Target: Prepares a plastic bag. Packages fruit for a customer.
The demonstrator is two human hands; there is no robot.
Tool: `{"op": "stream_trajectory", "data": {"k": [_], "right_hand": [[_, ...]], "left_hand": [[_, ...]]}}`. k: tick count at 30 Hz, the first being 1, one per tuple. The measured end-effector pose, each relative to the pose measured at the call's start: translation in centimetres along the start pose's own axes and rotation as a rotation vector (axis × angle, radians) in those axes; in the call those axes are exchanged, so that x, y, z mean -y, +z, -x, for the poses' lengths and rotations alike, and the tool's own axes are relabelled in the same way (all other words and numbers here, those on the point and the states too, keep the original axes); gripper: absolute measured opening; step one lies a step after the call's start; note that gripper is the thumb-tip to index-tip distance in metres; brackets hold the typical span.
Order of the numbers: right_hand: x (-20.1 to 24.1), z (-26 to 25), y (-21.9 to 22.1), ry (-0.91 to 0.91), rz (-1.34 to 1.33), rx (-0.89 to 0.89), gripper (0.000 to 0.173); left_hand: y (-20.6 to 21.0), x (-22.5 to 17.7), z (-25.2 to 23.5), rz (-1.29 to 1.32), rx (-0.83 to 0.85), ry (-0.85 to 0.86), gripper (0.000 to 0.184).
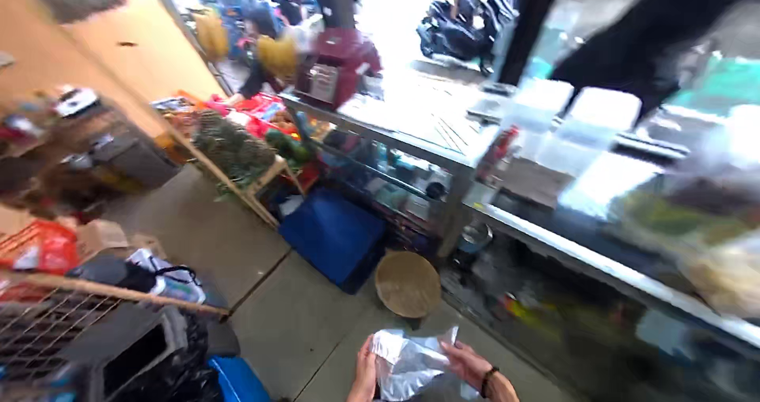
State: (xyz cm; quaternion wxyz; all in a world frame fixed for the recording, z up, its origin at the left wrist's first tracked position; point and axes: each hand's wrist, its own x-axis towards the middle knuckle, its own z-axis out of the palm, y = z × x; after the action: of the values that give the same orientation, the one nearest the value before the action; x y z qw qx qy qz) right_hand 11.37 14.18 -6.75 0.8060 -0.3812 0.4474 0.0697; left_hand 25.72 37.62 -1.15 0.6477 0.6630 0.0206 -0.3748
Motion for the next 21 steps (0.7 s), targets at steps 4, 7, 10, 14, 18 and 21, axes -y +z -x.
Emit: {"op": "stream_trajectory", "data": {"k": [4,7,10,14,18,21], "right_hand": [[3.1,-3.1,13.7,0.134,0.253,0.128,0.044],[4.4,-7.3,22.7,0.090,0.207,0.305,0.056],[6.4,-11.5,32.6,0.035,0.176,0.342,0.058],[10.1,-17.8,46.6,-0.085,0.232,0.351,0.057],[14.5,-26.0,60.8,-0.148,0.424,0.288,0.055],[16.5,-30.6,72.3,-0.260,0.661,0.364,0.054]], "left_hand": [[-12.5,-6.0,-1.3,0.047,-0.155,0.105,0.041],[-20.6,-8.8,-3.3,0.097,-0.245,0.132,0.040],[-27.8,-10.4,-6.6,0.188,-0.311,0.158,0.043],[-38.4,-13.6,-13.7,0.403,-0.413,0.071,0.046],[-50.6,-16.5,-21.3,0.466,-0.646,-0.199,0.042],[-57.8,-22.2,-24.0,0.146,-0.971,-0.241,0.034]]}}
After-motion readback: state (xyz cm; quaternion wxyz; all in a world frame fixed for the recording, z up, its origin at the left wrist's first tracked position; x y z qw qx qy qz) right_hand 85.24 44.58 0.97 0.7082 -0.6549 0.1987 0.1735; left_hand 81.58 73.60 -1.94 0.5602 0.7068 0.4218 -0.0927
